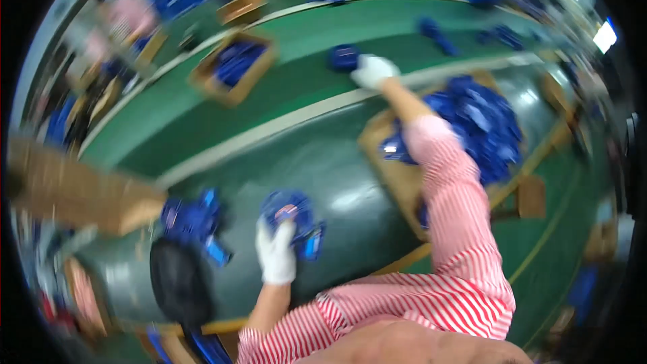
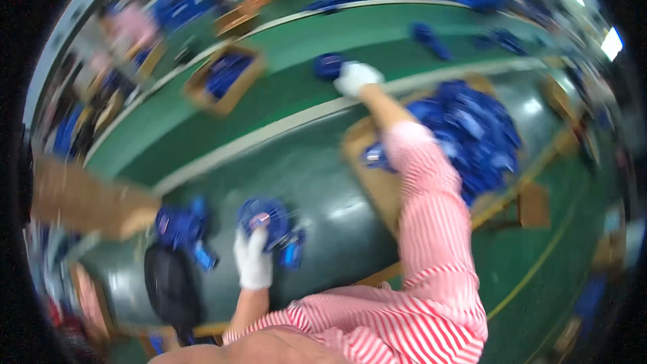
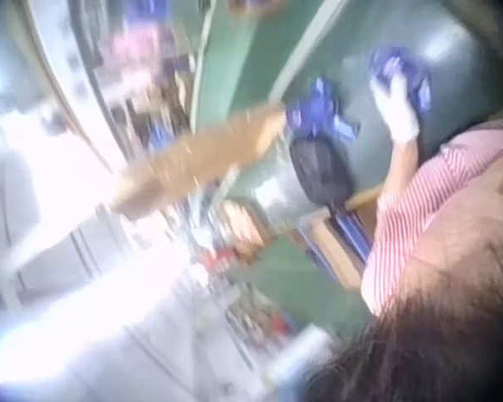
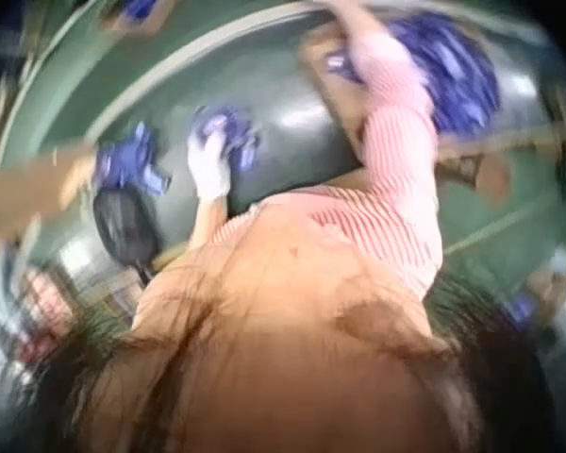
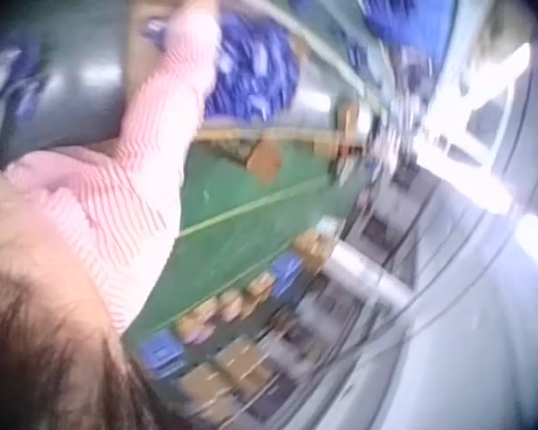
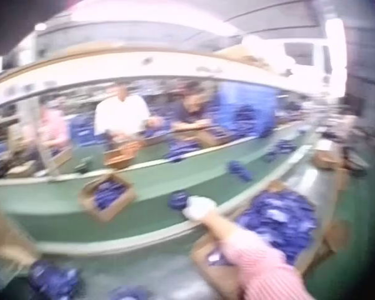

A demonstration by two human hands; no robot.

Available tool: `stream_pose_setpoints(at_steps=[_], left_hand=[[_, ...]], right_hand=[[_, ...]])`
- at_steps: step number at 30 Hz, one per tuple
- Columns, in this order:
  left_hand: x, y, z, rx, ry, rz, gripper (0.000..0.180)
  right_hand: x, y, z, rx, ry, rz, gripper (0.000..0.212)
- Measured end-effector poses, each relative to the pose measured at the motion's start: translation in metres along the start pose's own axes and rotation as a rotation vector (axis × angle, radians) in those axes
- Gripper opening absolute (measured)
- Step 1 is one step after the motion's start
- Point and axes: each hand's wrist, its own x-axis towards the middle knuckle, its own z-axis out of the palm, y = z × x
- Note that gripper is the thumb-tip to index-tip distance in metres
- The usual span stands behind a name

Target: The person assembles portable electric fans by fitting internal components and casing pieces together by hand, tests their operation, and places the assembled fans onto the conveyor belt.

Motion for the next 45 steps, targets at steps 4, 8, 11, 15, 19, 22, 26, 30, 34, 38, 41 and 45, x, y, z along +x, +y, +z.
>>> stream_pose_setpoints(at_steps=[4,8,11,15,19,22,26,30,34,38,41,45], left_hand=[[-0.012,-0.003,0.005,0.067,-0.047,0.012,0.059],[-0.022,-0.003,0.004,-0.010,-0.019,-0.039,0.062],[-0.033,-0.003,-0.003,-0.041,-0.041,-0.011,0.063],[-0.044,0.010,-0.019,-0.050,-0.077,0.043,0.062],[-0.051,0.018,-0.039,-0.091,-0.107,0.060,0.061],[-0.059,0.025,-0.056,-0.142,-0.071,0.064,0.060],[-0.061,0.022,-0.074,-0.158,-0.081,0.098,0.060],[-0.064,0.020,-0.069,-0.251,-0.082,0.158,0.061],[-0.065,0.023,-0.059,-0.235,-0.030,0.233,0.064],[-0.068,0.020,-0.034,0.224,-0.046,0.344,0.071],[-0.070,0.009,-0.026,0.249,-0.281,0.264,0.068],[-0.062,-0.022,-0.015,0.250,-0.371,0.339,0.047]], right_hand=[[-0.016,-0.011,0.011,0.302,0.234,-0.272,0.024],[-0.073,-0.100,0.027,0.713,0.005,-0.465,0.022],[-0.117,-0.159,0.060,0.781,0.018,-0.618,0.021],[-0.169,-0.225,0.085,0.849,-0.188,-0.796,0.021],[-0.180,-0.254,0.101,0.545,-0.076,-1.096,0.027],[-0.196,-0.267,0.085,0.428,-0.268,-1.028,0.029],[-0.226,-0.255,0.061,0.437,-0.375,-1.047,0.026],[-0.239,-0.210,0.046,0.389,-0.088,-0.882,0.028],[-0.280,-0.150,0.027,1.130,-0.458,-0.401,0.043],[-0.348,-0.133,0.033,1.202,-0.292,-0.462,0.060],[-0.364,-0.117,0.059,1.429,-0.133,-0.186,0.043],[-0.366,-0.101,0.063,2.294,-0.112,0.157,0.041]])
